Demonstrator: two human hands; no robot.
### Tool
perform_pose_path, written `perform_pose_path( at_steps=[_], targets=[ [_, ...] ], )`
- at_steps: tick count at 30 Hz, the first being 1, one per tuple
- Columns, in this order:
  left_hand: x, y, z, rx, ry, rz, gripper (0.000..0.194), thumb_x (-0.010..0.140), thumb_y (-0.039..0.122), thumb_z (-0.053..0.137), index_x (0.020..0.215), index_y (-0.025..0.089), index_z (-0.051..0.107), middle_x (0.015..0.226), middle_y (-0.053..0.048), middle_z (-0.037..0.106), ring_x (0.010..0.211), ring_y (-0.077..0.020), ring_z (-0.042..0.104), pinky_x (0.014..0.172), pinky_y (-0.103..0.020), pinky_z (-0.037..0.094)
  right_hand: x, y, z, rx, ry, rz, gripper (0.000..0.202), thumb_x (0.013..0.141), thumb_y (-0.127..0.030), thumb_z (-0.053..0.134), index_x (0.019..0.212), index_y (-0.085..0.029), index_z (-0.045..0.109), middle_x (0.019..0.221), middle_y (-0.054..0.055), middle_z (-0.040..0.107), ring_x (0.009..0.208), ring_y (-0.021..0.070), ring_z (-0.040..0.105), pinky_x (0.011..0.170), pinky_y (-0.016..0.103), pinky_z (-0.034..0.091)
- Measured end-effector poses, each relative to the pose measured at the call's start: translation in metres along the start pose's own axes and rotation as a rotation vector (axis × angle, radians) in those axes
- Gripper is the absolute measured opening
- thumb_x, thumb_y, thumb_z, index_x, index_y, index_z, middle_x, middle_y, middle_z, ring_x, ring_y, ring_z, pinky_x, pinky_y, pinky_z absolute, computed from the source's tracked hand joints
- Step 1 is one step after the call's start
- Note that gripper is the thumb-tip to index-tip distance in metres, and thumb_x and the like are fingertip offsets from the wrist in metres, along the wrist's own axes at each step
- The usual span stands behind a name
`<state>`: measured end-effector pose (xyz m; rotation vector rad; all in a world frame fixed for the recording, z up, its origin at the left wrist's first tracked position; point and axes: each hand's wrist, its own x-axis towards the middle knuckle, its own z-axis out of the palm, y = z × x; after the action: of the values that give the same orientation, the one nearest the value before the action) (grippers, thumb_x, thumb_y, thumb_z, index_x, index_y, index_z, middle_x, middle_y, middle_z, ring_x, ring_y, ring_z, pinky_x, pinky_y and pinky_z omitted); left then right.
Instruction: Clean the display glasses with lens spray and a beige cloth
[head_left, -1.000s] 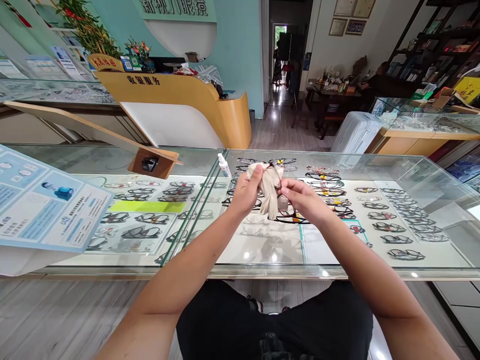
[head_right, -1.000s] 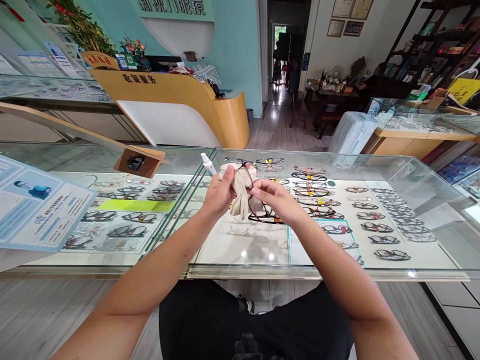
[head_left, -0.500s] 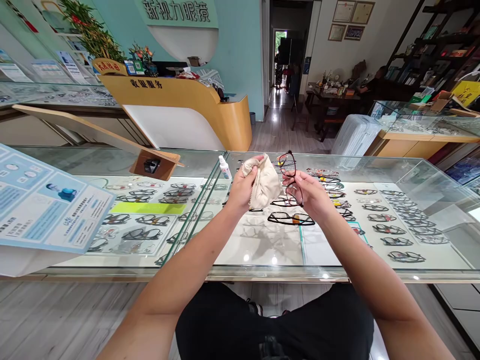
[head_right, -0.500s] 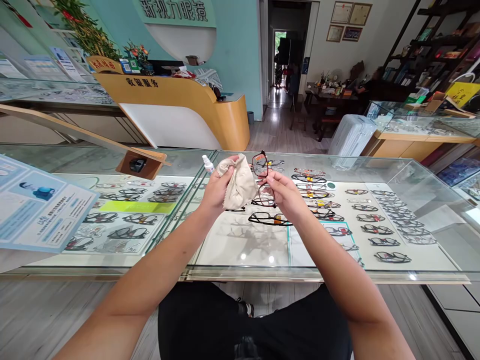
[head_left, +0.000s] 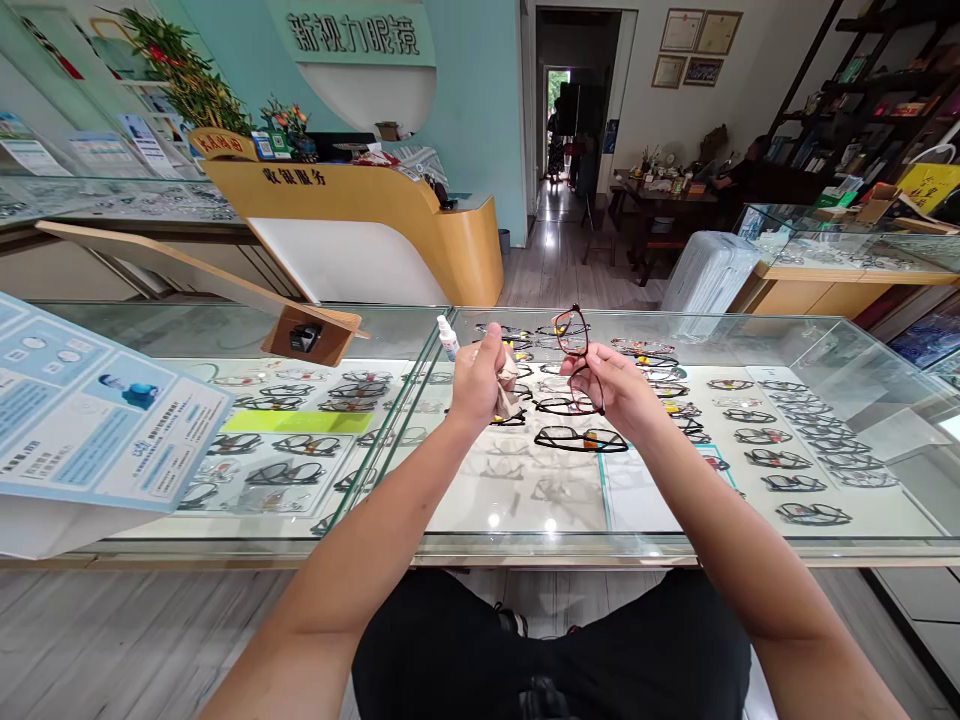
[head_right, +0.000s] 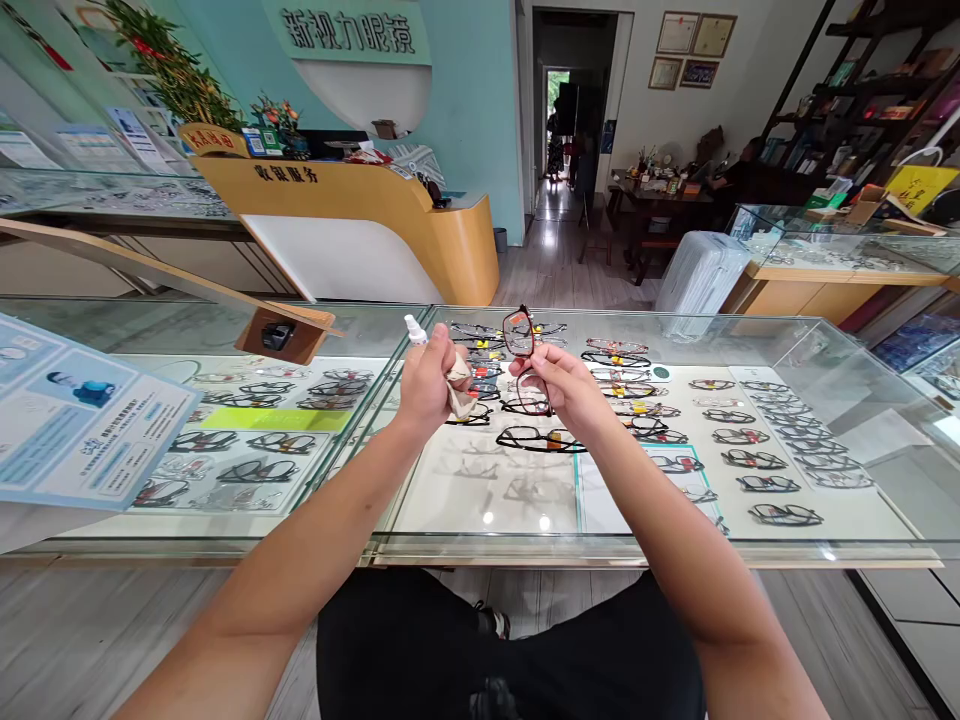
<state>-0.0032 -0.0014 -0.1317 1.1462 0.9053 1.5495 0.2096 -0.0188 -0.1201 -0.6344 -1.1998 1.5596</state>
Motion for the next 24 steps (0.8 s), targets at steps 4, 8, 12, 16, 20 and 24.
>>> perform_pose_path(
  at_steps=[4,8,12,16,20,24],
  targets=[
    [0.004,0.002,-0.007,0.248,0.005,0.219,0.055,0.094,0.077,0.074,0.098,0.022,0.078,0.073,0.000,0.061,0.062,-0.0146,0.053,0.057,-0.026,0.049,0.000,-0.004,-0.005,-0.019,-0.057,0.007,0.046,0.082,-0.061,0.093,0.082,-0.024,0.065,0.091,0.004,0.077,0.089,0.0187,0.069,0.090,0.031,0.054],
    [0.009,0.019,-0.007,0.418,0.015,0.514,0.041,0.104,0.060,0.070,0.108,0.023,0.085,0.110,-0.008,0.079,0.103,-0.0230,0.071,0.086,-0.031,0.054,0.002,-0.024,-0.004,-0.102,-0.087,-0.030,0.046,0.083,-0.062,0.092,0.085,-0.025,0.065,0.090,0.004,0.076,0.089,0.0199,0.069,0.089,0.033,0.054],
    [0.012,0.061,0.005,0.492,-0.036,0.587,0.044,0.108,0.062,0.063,0.106,0.024,0.084,0.073,-0.001,0.064,0.063,-0.0155,0.053,0.067,-0.031,0.043,0.006,-0.071,0.011,-0.205,-0.161,-0.091,0.043,0.085,-0.059,0.091,0.085,-0.023,0.068,0.090,0.004,0.076,0.088,0.0193,0.069,0.087,0.032,0.054],
    [0.013,0.114,0.025,0.588,-0.040,0.847,0.069,0.081,0.074,0.090,0.129,0.027,0.077,0.094,-0.004,0.069,0.078,-0.0198,0.059,0.075,-0.033,0.049,0.007,-0.120,0.034,-0.290,-0.210,-0.226,0.040,0.088,-0.057,0.091,0.085,-0.024,0.069,0.087,0.003,0.075,0.084,0.0185,0.067,0.079,0.031,0.053],
    [0.007,0.142,0.035,0.700,0.007,1.051,0.088,0.067,0.081,0.095,0.136,0.030,0.072,0.123,-0.011,0.069,0.105,-0.0284,0.067,0.092,-0.040,0.057,0.002,-0.142,0.045,-0.374,-0.262,-0.283,0.035,0.095,-0.055,0.085,0.086,-0.024,0.070,0.084,0.002,0.074,0.081,0.0179,0.066,0.076,0.031,0.052],
    [-0.001,0.146,0.031,0.793,0.056,1.289,0.078,0.073,0.070,0.098,0.136,0.031,0.074,0.122,-0.011,0.067,0.114,-0.0310,0.067,0.094,-0.043,0.062,-0.004,-0.143,0.045,-0.400,-0.305,-0.278,0.032,0.101,-0.052,0.079,0.087,-0.024,0.070,0.081,0.003,0.075,0.081,0.0189,0.068,0.081,0.034,0.054]
  ],
)
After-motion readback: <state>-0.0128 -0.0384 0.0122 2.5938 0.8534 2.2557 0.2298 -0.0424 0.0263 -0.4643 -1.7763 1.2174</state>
